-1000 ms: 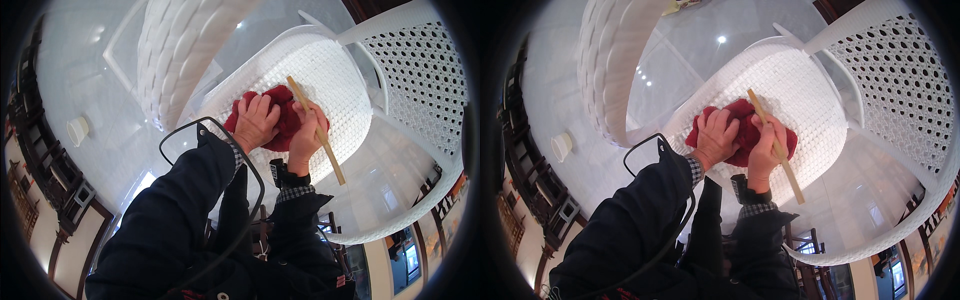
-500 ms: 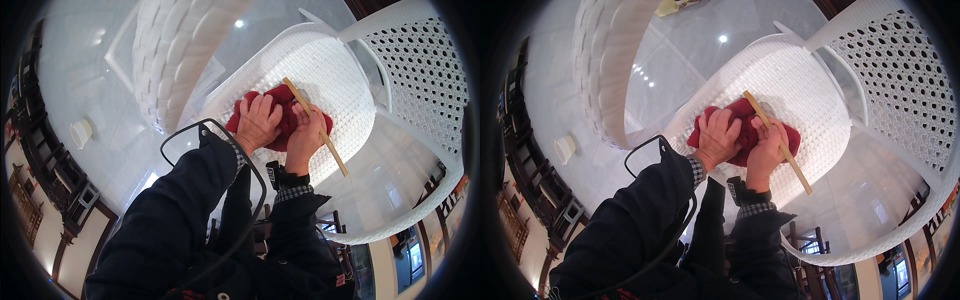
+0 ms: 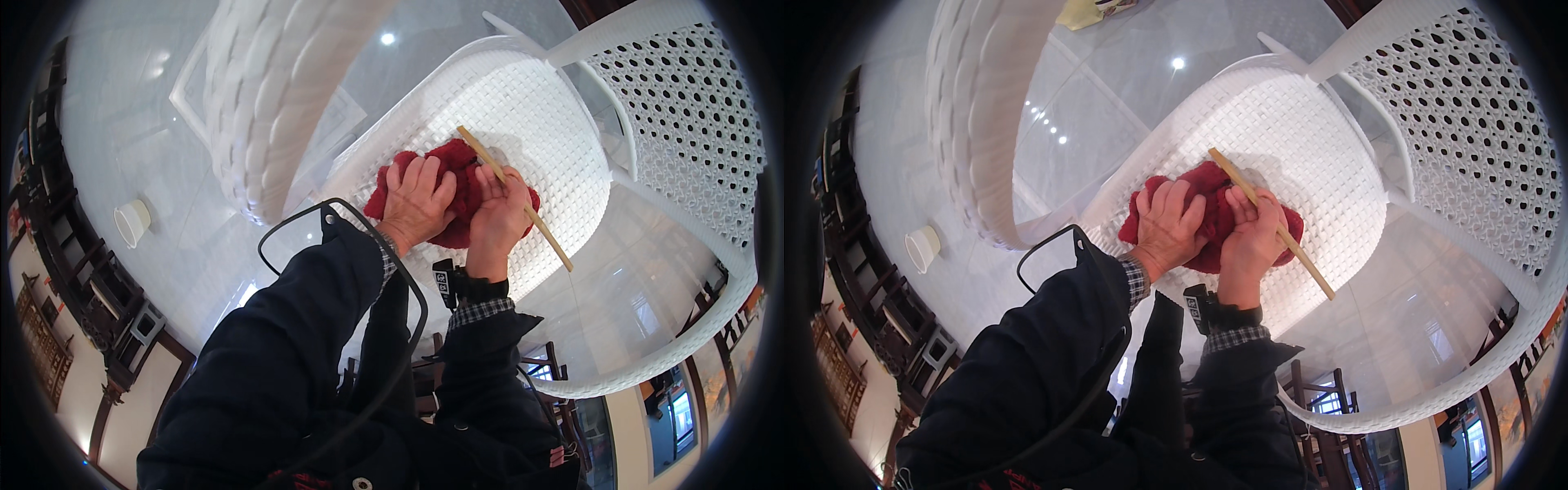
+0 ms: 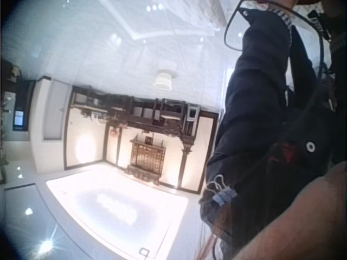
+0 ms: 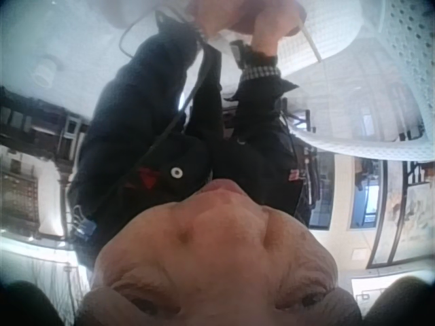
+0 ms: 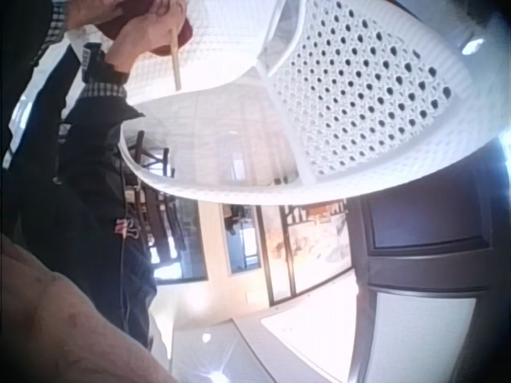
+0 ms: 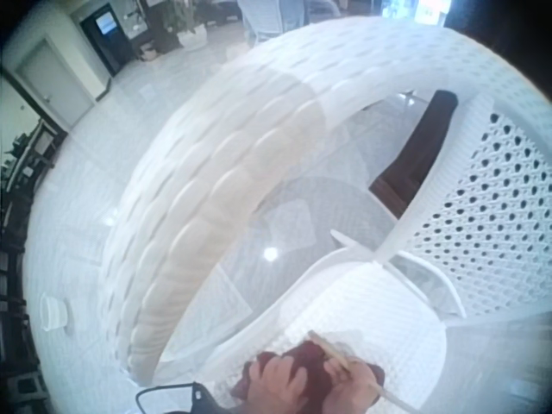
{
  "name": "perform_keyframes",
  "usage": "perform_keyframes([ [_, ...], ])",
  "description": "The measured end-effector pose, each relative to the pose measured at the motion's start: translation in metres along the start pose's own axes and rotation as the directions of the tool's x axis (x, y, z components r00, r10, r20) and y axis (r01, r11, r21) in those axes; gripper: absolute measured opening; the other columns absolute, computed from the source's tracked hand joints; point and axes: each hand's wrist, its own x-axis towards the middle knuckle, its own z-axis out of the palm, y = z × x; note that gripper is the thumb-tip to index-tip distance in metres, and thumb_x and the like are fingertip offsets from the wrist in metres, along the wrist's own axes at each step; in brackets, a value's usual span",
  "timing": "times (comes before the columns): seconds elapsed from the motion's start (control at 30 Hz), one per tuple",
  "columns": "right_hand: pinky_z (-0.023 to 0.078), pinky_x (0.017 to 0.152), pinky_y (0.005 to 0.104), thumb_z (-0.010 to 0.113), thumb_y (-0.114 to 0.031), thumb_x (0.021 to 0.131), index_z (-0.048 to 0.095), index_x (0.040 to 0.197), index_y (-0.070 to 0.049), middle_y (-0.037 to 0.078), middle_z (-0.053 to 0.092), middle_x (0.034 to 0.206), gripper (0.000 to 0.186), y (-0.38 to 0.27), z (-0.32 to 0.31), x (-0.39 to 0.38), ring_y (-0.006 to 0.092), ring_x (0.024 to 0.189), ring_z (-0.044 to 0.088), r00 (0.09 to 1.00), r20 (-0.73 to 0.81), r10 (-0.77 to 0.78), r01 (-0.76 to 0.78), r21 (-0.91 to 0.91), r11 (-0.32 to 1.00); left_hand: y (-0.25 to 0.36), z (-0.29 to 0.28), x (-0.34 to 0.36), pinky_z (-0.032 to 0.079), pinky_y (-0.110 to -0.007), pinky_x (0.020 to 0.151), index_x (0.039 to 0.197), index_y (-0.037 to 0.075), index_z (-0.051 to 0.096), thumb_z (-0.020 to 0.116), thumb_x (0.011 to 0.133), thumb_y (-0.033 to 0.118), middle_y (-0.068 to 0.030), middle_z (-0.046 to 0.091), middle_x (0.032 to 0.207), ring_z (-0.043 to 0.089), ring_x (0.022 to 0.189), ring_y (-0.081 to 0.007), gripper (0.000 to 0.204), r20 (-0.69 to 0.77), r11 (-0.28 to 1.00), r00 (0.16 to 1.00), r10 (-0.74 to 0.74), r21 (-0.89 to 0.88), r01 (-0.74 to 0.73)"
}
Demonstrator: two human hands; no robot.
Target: The person wrings out a red cloth in a bucket of water, then wipes a white plastic chair with the cloth. They use a wooden stick to scrape the chair's surface while continuing to wipe with the cloth.
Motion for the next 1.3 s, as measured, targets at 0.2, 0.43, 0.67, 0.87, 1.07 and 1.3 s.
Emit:
perform_keyframes([
  [0.2, 0.057, 0.089, 0.0375, 0.051, -0.013, 0.098, 0.059, 0.104, 0.007, 0.018, 0.067, 0.097, 0.022, 0.005, -0.002, -0.001, 0.0259, 0.091, 0.068, 0.994, -0.073, 0.077, -0.071, 0.086, 0.994, -0.001, 0.001, 0.000, 0.033, -0.055, 0.092, 0.113, 0.013, 0.061, 0.080, 0.052, 0.024, -0.0138, 0.051, 0.127, 0.049, 0.118, -0.0336, 0.064, 0.004, 0.999, 1.000, 0.018, 0.037, -0.018],
  [0.43, 0.056, 0.090, 0.0365, 0.051, -0.015, 0.098, 0.059, 0.105, 0.006, 0.018, 0.066, 0.097, 0.024, 0.004, -0.002, -0.003, 0.0255, 0.091, 0.068, 0.995, -0.056, 0.080, -0.076, 0.073, 0.994, -0.001, -0.002, -0.001, 0.033, -0.055, 0.093, 0.115, 0.012, 0.060, 0.080, 0.052, 0.025, -0.0141, 0.049, 0.128, 0.047, 0.119, -0.0338, 0.067, 0.048, 1.000, 0.999, 0.007, 0.017, -0.008],
  [0.67, 0.057, 0.090, 0.0363, 0.052, -0.015, 0.098, 0.059, 0.105, 0.006, 0.018, 0.066, 0.096, 0.023, 0.002, 0.000, -0.002, 0.0254, 0.091, 0.068, 0.993, -0.066, 0.094, -0.090, 0.058, 0.994, -0.001, -0.001, 0.000, 0.033, -0.056, 0.093, 0.114, 0.013, 0.060, 0.081, 0.052, 0.025, -0.0137, 0.049, 0.128, 0.048, 0.120, -0.0332, 0.066, 0.040, 1.000, 0.999, 0.006, 0.024, -0.007],
  [0.87, 0.058, 0.087, 0.0393, 0.053, -0.014, 0.097, 0.059, 0.105, 0.007, 0.018, 0.067, 0.098, 0.023, 0.008, 0.007, 0.001, 0.0268, 0.088, 0.069, 0.983, -0.166, 0.084, -0.075, 0.059, 0.995, -0.001, 0.000, -0.001, 0.033, -0.055, 0.093, 0.114, 0.012, 0.061, 0.080, 0.053, 0.025, -0.0139, 0.050, 0.128, 0.048, 0.120, -0.0335, 0.065, 0.037, 0.999, 0.999, 0.000, 0.034, -0.001],
  [1.07, 0.057, 0.089, 0.0388, 0.054, -0.013, 0.097, 0.059, 0.107, 0.007, 0.018, 0.067, 0.102, 0.022, 0.016, 0.009, -0.001, 0.0267, 0.093, 0.068, 0.997, -0.037, 0.061, -0.059, 0.031, 0.998, -0.002, 0.000, 0.000, 0.032, -0.058, 0.095, 0.117, 0.013, 0.060, 0.080, 0.058, 0.028, -0.0152, 0.049, 0.131, 0.045, 0.123, -0.0345, 0.064, 0.089, 0.999, 0.996, -0.004, 0.054, -0.001],
  [1.3, 0.056, 0.092, 0.0369, 0.051, -0.015, 0.099, 0.058, 0.108, 0.006, 0.018, 0.067, 0.100, 0.025, 0.017, -0.001, -0.006, 0.0259, 0.095, 0.067, 0.999, -0.037, 0.032, -0.029, 0.069, 0.997, -0.001, -0.002, -0.001, 0.032, -0.059, 0.095, 0.117, 0.012, 0.059, 0.081, 0.055, 0.026, -0.0155, 0.048, 0.130, 0.045, 0.123, -0.0354, 0.067, 0.103, 0.999, 0.995, -0.010, 0.054, 0.005],
])
